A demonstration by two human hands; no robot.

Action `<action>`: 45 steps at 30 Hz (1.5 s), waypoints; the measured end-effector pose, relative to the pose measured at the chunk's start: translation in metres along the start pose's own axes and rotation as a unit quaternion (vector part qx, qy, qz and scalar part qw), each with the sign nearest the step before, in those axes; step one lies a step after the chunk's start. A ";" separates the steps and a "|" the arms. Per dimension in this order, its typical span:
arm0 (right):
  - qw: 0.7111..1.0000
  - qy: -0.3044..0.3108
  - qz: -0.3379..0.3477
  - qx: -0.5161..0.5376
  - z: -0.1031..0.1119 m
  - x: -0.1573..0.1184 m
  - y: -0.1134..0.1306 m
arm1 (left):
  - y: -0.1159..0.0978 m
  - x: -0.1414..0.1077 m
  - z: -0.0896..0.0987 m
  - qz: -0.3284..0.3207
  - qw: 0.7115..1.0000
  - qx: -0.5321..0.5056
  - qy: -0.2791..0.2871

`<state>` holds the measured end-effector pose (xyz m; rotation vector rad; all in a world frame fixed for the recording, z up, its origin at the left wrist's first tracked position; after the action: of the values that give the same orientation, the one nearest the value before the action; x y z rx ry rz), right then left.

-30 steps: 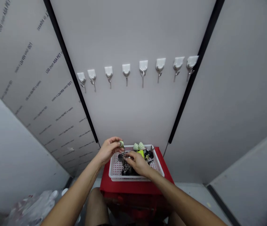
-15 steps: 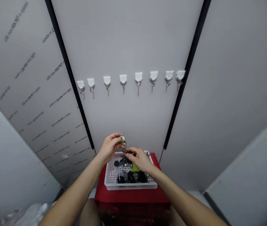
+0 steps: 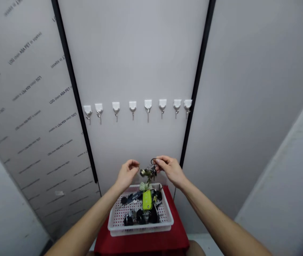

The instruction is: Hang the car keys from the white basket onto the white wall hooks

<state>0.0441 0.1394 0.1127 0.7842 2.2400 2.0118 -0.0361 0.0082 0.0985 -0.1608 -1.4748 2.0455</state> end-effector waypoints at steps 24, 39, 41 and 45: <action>0.936 -0.278 0.212 0.034 0.079 0.077 0.121 | -0.169 0.074 -0.097 -0.312 0.923 0.226 -0.022; 0.881 -0.316 0.252 -0.247 0.085 0.036 0.069 | -0.069 0.050 -0.051 -0.183 0.953 0.238 0.040; 0.894 -0.263 0.232 -0.280 0.075 0.015 0.036 | -0.023 0.035 -0.037 -0.132 0.954 0.262 0.055; 0.934 -0.007 0.068 -0.351 0.036 -0.022 -0.047 | 0.061 -0.003 -0.021 -0.060 0.933 0.340 0.101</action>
<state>0.0602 0.1623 0.0563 0.8579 1.2936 2.5837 -0.0491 0.0115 0.0354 0.0039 -0.5798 2.2323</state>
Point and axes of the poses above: each hand's wrist, its own x-axis towards the middle knuckle, its own z-axis out of the back of the hand, y = z × x, the point moved 1 cm from there along x, towards the middle knuckle, and after that the axes turned 15 degrees about x, right-handed, at the moved point
